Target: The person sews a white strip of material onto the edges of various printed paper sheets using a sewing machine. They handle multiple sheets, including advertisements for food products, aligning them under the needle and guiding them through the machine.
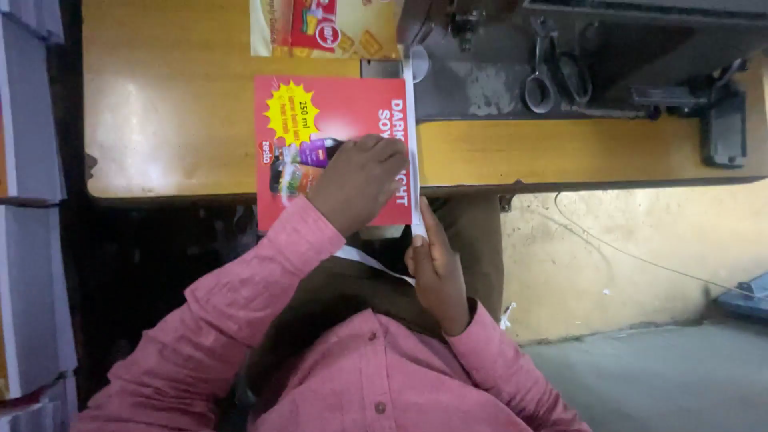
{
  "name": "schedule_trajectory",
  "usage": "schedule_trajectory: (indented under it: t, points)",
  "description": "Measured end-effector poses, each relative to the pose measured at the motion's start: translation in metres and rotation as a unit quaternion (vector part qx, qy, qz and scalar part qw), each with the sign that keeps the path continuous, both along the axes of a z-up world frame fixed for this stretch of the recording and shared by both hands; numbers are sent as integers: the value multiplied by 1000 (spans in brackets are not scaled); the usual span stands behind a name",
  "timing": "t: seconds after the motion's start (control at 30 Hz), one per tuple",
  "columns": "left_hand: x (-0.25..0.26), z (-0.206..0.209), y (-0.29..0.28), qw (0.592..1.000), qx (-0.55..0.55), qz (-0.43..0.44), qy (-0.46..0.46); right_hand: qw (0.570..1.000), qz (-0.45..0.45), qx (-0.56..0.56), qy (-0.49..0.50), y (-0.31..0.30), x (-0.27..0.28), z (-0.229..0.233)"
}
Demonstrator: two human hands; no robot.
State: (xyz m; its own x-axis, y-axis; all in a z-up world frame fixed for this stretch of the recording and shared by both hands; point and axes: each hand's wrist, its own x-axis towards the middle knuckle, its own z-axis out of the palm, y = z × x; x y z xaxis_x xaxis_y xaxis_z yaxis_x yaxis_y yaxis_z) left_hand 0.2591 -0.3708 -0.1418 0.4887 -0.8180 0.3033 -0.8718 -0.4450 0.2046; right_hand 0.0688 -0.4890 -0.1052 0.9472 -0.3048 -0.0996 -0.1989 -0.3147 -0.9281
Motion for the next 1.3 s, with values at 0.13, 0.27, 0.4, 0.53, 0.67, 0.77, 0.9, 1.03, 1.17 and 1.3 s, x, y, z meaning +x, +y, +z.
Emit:
schedule_trajectory:
  t: [0.13, 0.27, 0.4, 0.53, 0.67, 0.77, 0.9, 1.03, 1.17, 1.3]
  points:
    - [-4, -14, 2, 999, -25, -25, 41, 997, 6, -47, 55, 4, -22, 6]
    - [11, -11, -2, 997, -81, 1, 18, 993, 7, -103, 54, 1, -10, 16]
    - [4, 22, 0, 997, 18, 12, 70, 982, 33, -181, 31, -2, -19, -5]
    - [7, -6, -4, 999, -36, 0, -9, 971, 36, -229, 62, 6, -11, 22]
    - [15, -18, -6, 988, -150, -27, -26, 960, 30, -237, 144, 7, -7, 26]
    - [10, -10, -6, 992, -123, -24, -9, 959, 37, -240, 143, 9, 1, 42]
    - [16, -9, -7, 993, -111, -24, -16, 962, 40, -236, 129, 5, 5, 38]
    - [26, 11, -8, 997, -69, -19, 31, 967, 31, -241, 71, -4, 7, 19]
    - [36, 16, -10, 998, -17, -10, 63, 954, 54, -296, 7, -10, 14, 5]
    - [32, 26, -9, 995, 18, -30, 88, 949, 57, -307, 41, -16, 29, 10]
